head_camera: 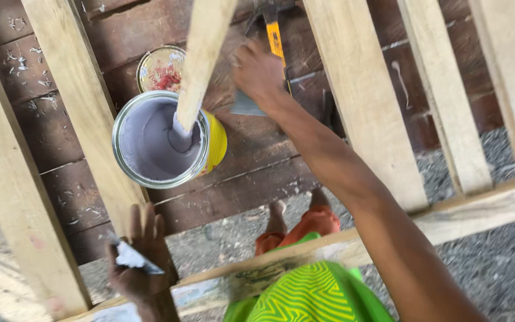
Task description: The person uses two putty knives to spread a white filler into gaps and joints of a wooden frame. They repeatedly scoop filler from a can and apply it to different sections of the frame, smoothing the surface with the knives.
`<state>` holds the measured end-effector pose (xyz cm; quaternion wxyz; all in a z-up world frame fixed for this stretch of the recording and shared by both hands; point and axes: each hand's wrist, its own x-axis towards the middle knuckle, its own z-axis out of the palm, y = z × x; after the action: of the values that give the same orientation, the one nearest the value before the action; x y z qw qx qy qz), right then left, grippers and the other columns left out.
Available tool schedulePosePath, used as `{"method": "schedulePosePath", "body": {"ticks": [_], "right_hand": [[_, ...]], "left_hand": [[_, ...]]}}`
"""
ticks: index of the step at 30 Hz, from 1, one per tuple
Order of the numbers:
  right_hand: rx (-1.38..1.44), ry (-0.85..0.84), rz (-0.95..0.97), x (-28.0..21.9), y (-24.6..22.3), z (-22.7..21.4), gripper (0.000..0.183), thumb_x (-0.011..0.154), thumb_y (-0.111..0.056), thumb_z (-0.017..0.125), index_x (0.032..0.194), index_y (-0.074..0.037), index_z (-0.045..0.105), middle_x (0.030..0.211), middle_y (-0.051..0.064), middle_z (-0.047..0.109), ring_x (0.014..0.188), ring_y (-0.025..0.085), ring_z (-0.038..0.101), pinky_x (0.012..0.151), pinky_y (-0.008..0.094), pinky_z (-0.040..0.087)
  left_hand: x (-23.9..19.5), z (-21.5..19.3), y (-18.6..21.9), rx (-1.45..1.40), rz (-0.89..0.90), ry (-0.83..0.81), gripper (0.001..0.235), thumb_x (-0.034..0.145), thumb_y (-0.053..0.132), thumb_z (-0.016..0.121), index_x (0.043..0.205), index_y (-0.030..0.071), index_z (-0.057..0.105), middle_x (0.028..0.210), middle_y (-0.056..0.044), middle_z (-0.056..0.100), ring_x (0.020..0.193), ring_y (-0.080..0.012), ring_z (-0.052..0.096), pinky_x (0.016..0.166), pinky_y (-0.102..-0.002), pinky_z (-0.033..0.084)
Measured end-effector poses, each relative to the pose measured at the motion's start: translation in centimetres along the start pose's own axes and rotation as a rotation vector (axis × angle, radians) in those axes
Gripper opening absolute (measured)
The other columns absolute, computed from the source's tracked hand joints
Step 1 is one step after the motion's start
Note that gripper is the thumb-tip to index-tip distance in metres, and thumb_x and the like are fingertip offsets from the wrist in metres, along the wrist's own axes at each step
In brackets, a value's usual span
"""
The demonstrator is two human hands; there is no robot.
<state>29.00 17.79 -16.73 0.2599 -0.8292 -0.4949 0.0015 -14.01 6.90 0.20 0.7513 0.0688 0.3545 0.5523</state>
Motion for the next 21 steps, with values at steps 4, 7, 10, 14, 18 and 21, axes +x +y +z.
{"method": "schedulePosePath", "body": {"ticks": [4,7,10,14,18,21], "right_hand": [[0.208,-0.512,0.198,6.3,-4.3,4.9,0.044,0.087,-0.052,0.074,0.106,-0.013,0.079,0.106,0.017,0.077,0.097,0.031,0.076,0.087,0.042,0.059],[0.458,-0.382,0.103,7.5,-5.3,7.7,0.050,0.079,-0.051,0.076,0.115,-0.016,0.073,0.114,0.021,0.069,0.106,0.042,0.066,0.082,0.050,0.052],[0.375,-0.584,0.069,7.1,-5.2,9.2,0.057,0.068,-0.056,0.079,0.111,-0.018,0.075,0.113,0.015,0.072,0.105,0.034,0.070,0.088,0.046,0.055],[0.427,-0.462,0.011,7.6,-4.8,9.0,0.052,0.073,-0.048,0.078,0.115,-0.017,0.075,0.113,0.019,0.072,0.105,0.038,0.069,0.087,0.048,0.054],[0.238,-0.635,0.425,3.2,0.2,4.0,0.056,0.078,-0.040,0.073,0.112,0.004,0.072,0.115,0.031,0.068,0.109,0.040,0.070,0.092,0.047,0.057],[0.150,-0.559,0.472,-1.2,4.1,-0.2,0.054,0.076,-0.033,0.072,0.111,0.008,0.070,0.113,0.034,0.067,0.109,0.044,0.068,0.094,0.048,0.054]], "left_hand": [[-3.0,0.6,-1.3,0.175,0.010,-0.058,0.050,0.114,0.038,0.030,0.134,0.009,0.065,0.168,-0.029,0.036,0.157,-0.0529,0.028,0.130,-0.060,0.019],[-3.7,0.3,-1.7,0.267,0.039,0.024,0.053,0.110,0.042,0.026,0.143,0.010,0.053,0.164,-0.027,0.037,0.154,-0.0519,0.028,0.127,-0.058,0.020],[-6.0,-1.2,-0.4,0.275,0.066,0.187,0.060,0.110,0.044,0.025,0.155,0.007,0.038,0.165,-0.024,0.036,0.155,-0.0496,0.028,0.124,-0.056,0.020],[-5.5,-1.5,-0.3,-0.365,-0.098,-0.282,0.064,0.117,0.039,0.025,0.164,-0.004,0.028,0.167,-0.034,0.030,0.154,-0.0554,0.023,0.129,-0.061,0.016],[-5.7,0.9,-1.0,0.368,0.057,0.145,0.064,0.106,0.041,0.022,0.158,0.005,0.028,0.162,-0.026,0.033,0.151,-0.0474,0.030,0.126,-0.055,0.022],[-4.9,2.5,-1.5,0.315,0.007,0.073,0.062,0.107,0.038,0.023,0.156,0.001,0.027,0.161,-0.030,0.033,0.150,-0.0494,0.031,0.124,-0.056,0.021]]}}
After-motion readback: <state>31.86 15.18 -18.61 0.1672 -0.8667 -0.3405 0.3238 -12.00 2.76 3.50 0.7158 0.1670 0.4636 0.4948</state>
